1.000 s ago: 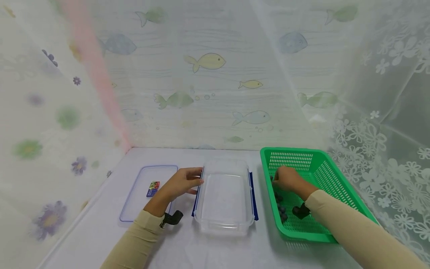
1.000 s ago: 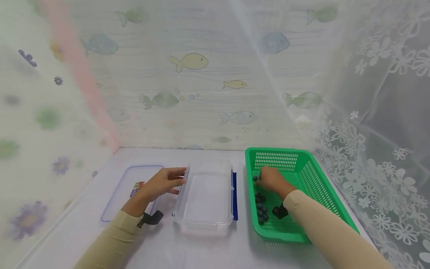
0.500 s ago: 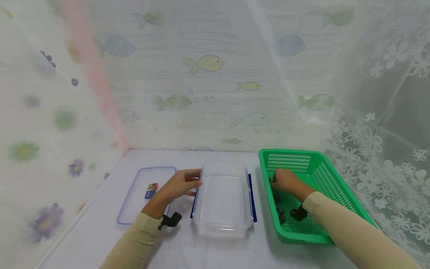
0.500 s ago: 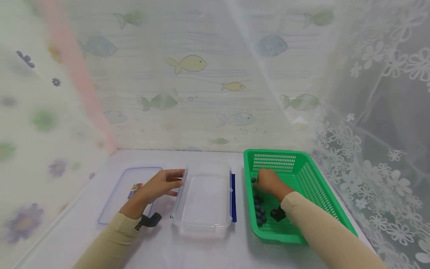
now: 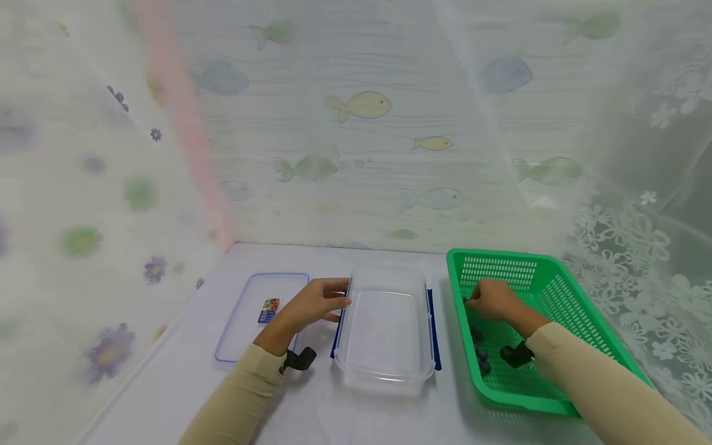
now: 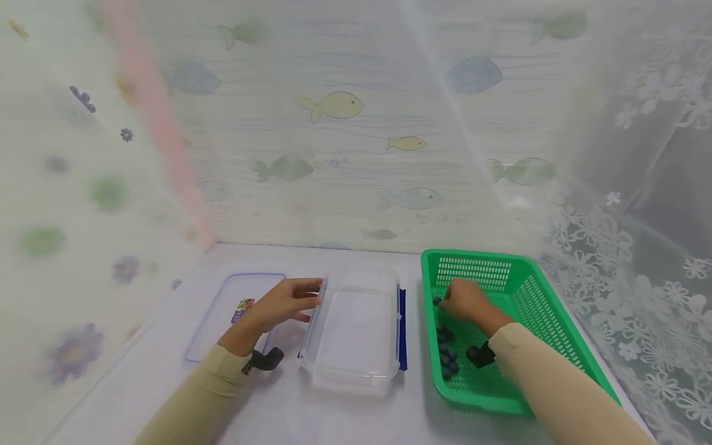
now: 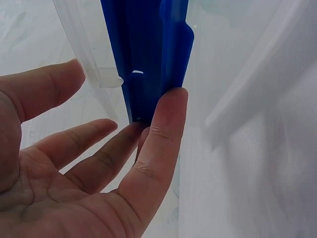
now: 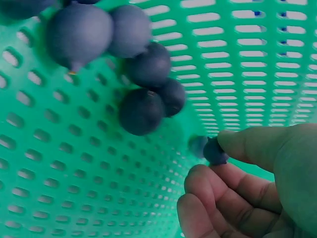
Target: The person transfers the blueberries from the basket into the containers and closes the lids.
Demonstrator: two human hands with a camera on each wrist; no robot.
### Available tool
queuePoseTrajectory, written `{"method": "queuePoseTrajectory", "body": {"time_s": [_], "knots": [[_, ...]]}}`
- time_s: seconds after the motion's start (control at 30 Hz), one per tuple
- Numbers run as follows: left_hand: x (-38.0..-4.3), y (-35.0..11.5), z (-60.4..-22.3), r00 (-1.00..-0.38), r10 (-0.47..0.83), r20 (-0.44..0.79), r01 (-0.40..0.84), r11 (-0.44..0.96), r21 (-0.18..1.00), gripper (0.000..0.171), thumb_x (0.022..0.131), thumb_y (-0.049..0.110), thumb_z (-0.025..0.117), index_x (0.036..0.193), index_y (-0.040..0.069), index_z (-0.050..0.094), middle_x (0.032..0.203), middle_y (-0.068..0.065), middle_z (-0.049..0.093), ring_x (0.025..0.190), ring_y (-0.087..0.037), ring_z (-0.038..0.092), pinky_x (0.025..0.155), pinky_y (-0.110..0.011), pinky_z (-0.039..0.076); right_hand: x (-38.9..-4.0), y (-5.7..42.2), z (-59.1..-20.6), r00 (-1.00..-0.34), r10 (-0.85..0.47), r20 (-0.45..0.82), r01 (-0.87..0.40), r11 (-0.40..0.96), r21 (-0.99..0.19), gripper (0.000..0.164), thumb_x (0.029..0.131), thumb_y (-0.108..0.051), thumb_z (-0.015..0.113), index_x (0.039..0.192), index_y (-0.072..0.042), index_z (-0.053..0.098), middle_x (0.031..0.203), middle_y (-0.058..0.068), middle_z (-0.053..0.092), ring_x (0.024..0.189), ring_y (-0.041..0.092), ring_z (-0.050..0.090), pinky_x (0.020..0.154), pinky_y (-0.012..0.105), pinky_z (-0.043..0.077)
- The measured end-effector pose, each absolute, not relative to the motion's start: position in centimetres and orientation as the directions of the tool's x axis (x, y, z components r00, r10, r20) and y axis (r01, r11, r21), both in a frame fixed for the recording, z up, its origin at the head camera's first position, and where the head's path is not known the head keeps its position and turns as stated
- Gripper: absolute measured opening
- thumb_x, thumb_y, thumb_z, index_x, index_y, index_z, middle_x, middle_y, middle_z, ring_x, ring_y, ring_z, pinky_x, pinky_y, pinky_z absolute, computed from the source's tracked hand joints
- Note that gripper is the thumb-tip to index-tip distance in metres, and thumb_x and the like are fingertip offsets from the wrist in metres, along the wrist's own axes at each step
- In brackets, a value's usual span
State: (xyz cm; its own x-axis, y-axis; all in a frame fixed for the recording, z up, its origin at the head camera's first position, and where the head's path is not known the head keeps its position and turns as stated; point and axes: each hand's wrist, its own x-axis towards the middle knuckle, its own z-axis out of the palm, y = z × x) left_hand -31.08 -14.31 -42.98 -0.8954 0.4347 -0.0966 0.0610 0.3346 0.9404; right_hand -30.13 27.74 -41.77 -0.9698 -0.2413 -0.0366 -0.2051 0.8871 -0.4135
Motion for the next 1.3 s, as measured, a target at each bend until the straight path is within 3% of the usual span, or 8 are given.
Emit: {"method": "queuePoseTrajectory", "body": {"time_s": [0.07,0.17,0.3,0.47,0.67,1.0,1.13,1.3], "knots": [[-31.1,-14.2,-42.9,-0.898,0.43,-0.098,0.059,0.337,0.939,0.063,0.1,0.018,0.07,0.157,0.008,0.045,0.154,-0.019,0.053,0.133,-0.033,0.06,0.087,-0.042,0.065,-30.0,27.8,-41.4,-0.972,-0.23,-0.039,-0.192,0.884,-0.426,0.052,0.096,-0.018,0.07,0.052,-0.021,0.043,0.05,-0.009,0.028,0.046,0.007,0.026,0.047,0.023,0.028],[-30.9,-14.2,-42.8,-0.902,0.421,-0.101,0.054,0.339,0.939,0.063,0.099,0.018,0.071,0.157,0.008,0.045,0.153,-0.018,0.054,0.132,-0.033,0.061,0.087,-0.042,0.065,-29.8,27.8,-40.7,-0.974,-0.223,-0.035,-0.183,0.872,-0.453,0.041,0.096,-0.019,0.069,0.058,-0.013,0.058,0.051,-0.008,0.033,0.048,0.008,0.03,0.047,0.024,0.029],[-30.8,-14.0,-42.7,-0.9,0.424,-0.101,0.054,0.339,0.939,0.063,0.1,0.018,0.071,0.157,0.008,0.045,0.153,-0.018,0.054,0.132,-0.033,0.061,0.087,-0.042,0.065,-29.7,27.9,-39.9,-0.979,-0.2,-0.043,-0.156,0.866,-0.474,0.026,0.097,-0.021,0.068,0.081,-0.002,0.076,0.057,-0.003,0.055,0.051,0.01,0.041,0.048,0.026,0.036],[-30.8,-14.0,-42.7,-0.902,0.42,-0.102,0.051,0.337,0.94,0.064,0.099,0.019,0.071,0.157,0.008,0.045,0.153,-0.019,0.054,0.131,-0.033,0.061,0.086,-0.042,0.065,-29.9,27.6,-39.1,-0.983,-0.179,-0.043,-0.135,0.857,-0.497,0.028,0.099,-0.025,0.067,0.09,-0.001,0.078,0.075,0.008,0.072,0.059,0.014,0.053,0.052,0.029,0.044],[-30.6,-14.0,-42.4,-0.898,0.427,-0.102,0.05,0.331,0.942,0.063,0.1,0.017,0.07,0.157,0.007,0.044,0.153,-0.02,0.054,0.132,-0.034,0.06,0.087,-0.042,0.065,-29.6,27.1,-37.6,-0.987,-0.146,-0.066,-0.082,0.817,-0.571,0.032,0.101,-0.028,0.065,0.107,0.001,0.076,0.097,0.017,0.076,0.08,0.024,0.07,0.063,0.032,0.056],[-30.8,-14.1,-42.5,-0.897,0.43,-0.105,0.054,0.34,0.939,0.064,0.1,0.017,0.07,0.157,0.008,0.043,0.152,-0.021,0.053,0.129,-0.032,0.063,0.087,-0.042,0.065,-28.8,26.4,-35.3,-0.987,-0.137,-0.082,-0.052,0.759,-0.649,0.046,0.102,-0.036,0.065,0.128,0.002,0.067,0.119,0.021,0.073,0.102,0.033,0.073,0.083,0.044,0.063],[-30.8,-14.1,-42.6,-0.901,0.422,-0.105,0.053,0.347,0.936,0.064,0.099,0.018,0.071,0.157,0.009,0.044,0.152,-0.021,0.054,0.128,-0.031,0.064,0.087,-0.042,0.065,-28.6,25.4,-35.2,-0.987,-0.141,-0.082,-0.049,0.735,-0.676,0.047,0.101,-0.038,0.067,0.128,0.0,0.067,0.117,0.017,0.073,0.103,0.033,0.073,0.087,0.046,0.063],[-30.8,-14.0,-42.6,-0.901,0.419,-0.109,0.046,0.343,0.938,0.066,0.099,0.02,0.072,0.157,0.009,0.044,0.153,-0.021,0.053,0.126,-0.03,0.065,0.087,-0.041,0.065,-28.6,24.0,-35.4,-0.986,-0.151,-0.077,-0.055,0.714,-0.698,0.04,0.099,-0.038,0.069,0.122,-0.005,0.072,0.109,0.011,0.075,0.094,0.025,0.074,0.083,0.045,0.064]]}}
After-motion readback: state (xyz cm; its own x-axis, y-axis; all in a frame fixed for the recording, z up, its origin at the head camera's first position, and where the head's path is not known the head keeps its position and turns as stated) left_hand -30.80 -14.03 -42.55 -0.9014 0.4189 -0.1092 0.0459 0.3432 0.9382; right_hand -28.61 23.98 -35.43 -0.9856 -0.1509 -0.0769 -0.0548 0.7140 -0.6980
